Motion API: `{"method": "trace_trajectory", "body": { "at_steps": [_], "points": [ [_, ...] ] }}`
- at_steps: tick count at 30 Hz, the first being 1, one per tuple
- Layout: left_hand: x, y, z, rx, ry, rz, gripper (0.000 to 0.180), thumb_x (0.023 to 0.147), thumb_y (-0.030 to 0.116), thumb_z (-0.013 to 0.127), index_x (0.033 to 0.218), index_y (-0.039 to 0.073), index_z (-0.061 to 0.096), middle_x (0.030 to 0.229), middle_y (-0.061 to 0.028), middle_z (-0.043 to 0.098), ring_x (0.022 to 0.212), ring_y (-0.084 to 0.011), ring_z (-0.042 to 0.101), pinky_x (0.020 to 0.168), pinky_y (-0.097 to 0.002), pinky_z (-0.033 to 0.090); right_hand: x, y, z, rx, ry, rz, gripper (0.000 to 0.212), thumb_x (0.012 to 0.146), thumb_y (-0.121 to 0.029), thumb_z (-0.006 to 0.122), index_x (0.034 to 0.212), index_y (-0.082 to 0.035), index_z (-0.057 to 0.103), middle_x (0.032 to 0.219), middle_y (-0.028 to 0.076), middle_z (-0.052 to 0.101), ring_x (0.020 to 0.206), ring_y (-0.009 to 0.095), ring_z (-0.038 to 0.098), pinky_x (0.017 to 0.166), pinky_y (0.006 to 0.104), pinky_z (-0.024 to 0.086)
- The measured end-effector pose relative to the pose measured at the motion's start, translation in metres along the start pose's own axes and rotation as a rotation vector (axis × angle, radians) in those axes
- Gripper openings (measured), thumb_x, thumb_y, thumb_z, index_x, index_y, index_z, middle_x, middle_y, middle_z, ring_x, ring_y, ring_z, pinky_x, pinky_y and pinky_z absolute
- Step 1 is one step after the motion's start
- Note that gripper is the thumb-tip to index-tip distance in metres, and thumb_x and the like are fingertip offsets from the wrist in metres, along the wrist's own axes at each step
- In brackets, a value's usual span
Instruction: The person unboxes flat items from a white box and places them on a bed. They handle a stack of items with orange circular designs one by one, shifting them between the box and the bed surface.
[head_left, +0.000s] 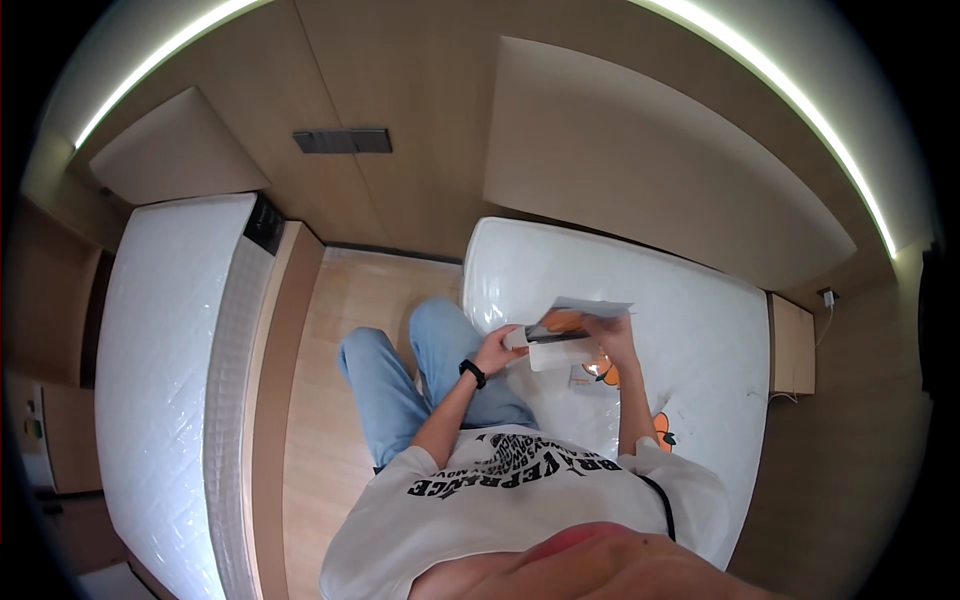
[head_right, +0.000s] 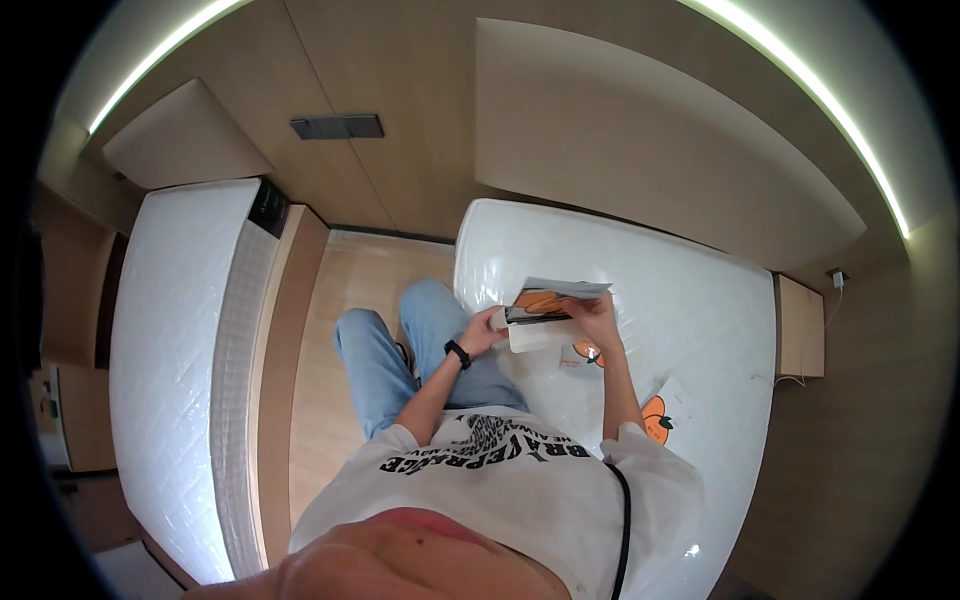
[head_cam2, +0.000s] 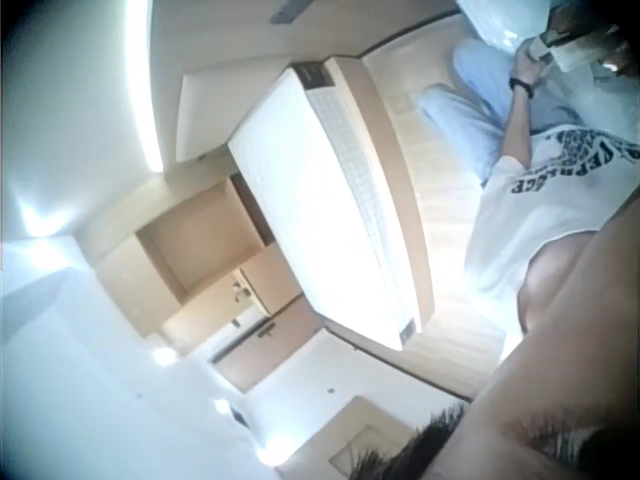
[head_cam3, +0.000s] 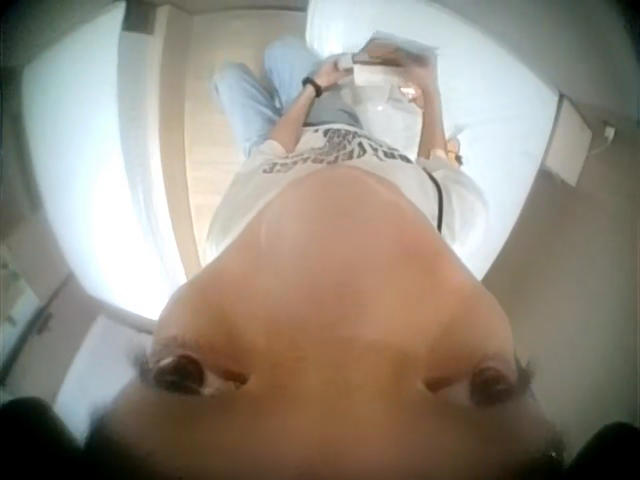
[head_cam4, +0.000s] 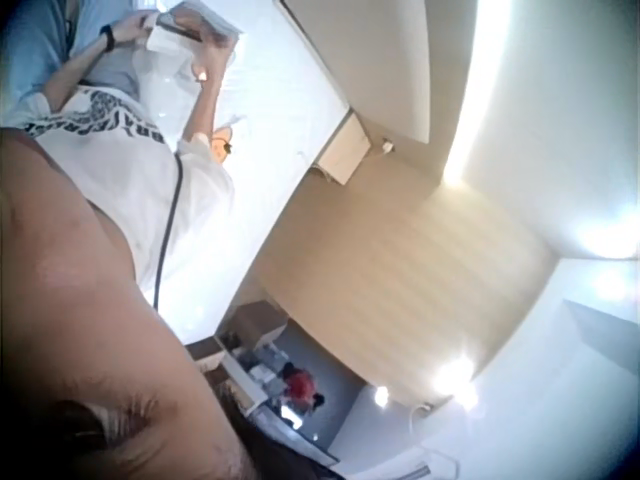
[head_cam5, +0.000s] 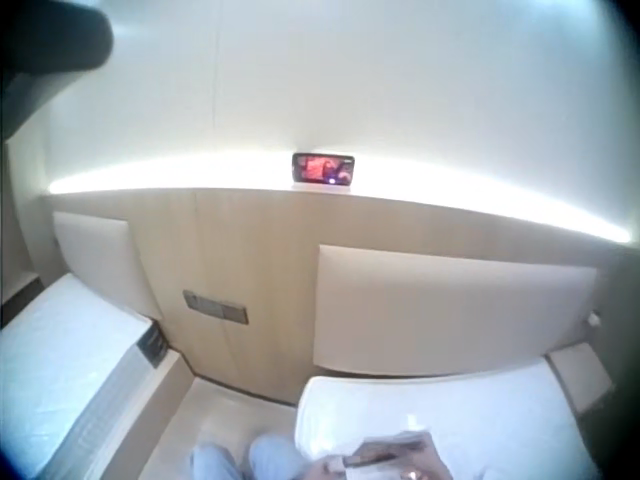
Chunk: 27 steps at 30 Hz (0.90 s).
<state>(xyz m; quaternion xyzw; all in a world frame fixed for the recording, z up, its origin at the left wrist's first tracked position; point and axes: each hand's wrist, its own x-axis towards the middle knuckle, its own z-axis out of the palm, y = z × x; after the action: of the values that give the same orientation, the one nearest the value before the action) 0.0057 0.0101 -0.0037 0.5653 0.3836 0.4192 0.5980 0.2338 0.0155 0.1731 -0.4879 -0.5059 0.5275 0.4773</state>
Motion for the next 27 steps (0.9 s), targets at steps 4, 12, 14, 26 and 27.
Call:
{"method": "trace_trajectory", "body": {
  "at_steps": [4,12,14,26,27],
  "points": [
    [-0.001,-0.004,0.000,-0.007,-0.001,-0.008,0.041,0.080,0.000,0.067,0.119,-0.001,0.056,0.105,-0.0042,0.063,0.095,-0.0113,0.057,0.087,-0.0268,0.046,0.002,-0.005,-0.001,-0.106,0.026,0.039,0.019,0.078,0.003,0.062,0.096,0.001,0.063,0.086,0.005,0.064,0.077,0.014,0.058,0.069,0.0288,0.049],
    [-0.002,-0.002,0.000,-0.039,0.006,-0.026,0.044,0.078,0.011,0.075,0.117,0.001,0.058,0.104,-0.0066,0.064,0.094,-0.0121,0.058,0.083,-0.0261,0.048,0.009,-0.007,-0.030,-0.189,-0.061,-0.244,0.023,0.079,0.001,0.065,0.101,0.001,0.063,0.100,0.008,0.066,0.095,0.017,0.062,0.087,0.0297,0.048],
    [-0.001,0.000,-0.001,-0.026,-0.003,-0.033,0.044,0.078,0.011,0.075,0.117,0.001,0.058,0.104,-0.0068,0.064,0.095,-0.0123,0.058,0.083,-0.0264,0.048,0.014,0.003,-0.043,-0.260,0.012,-0.218,0.024,0.083,-0.005,0.064,0.107,0.000,0.062,0.104,0.009,0.066,0.097,0.017,0.062,0.088,0.0302,0.048],
    [-0.001,-0.004,0.001,0.011,0.048,-0.005,0.048,0.075,0.013,0.078,0.117,0.001,0.059,0.109,-0.0087,0.063,0.100,-0.0161,0.059,0.088,-0.0294,0.048,-0.014,0.126,-0.048,-1.236,0.335,0.563,0.097,0.073,-0.043,0.073,0.148,-0.026,0.015,0.139,0.027,0.032,0.124,0.048,0.038,0.091,0.0555,0.042],
    [-0.002,-0.004,0.001,-0.004,0.030,-0.031,0.047,0.074,0.012,0.078,0.116,0.001,0.059,0.110,-0.0086,0.063,0.101,-0.0163,0.058,0.089,-0.0293,0.047,-0.015,0.145,-0.065,-1.135,0.385,0.423,0.100,0.069,-0.036,0.078,0.147,-0.022,0.018,0.131,0.026,0.045,0.113,0.043,0.052,0.088,0.0475,0.048]
  ]
}}
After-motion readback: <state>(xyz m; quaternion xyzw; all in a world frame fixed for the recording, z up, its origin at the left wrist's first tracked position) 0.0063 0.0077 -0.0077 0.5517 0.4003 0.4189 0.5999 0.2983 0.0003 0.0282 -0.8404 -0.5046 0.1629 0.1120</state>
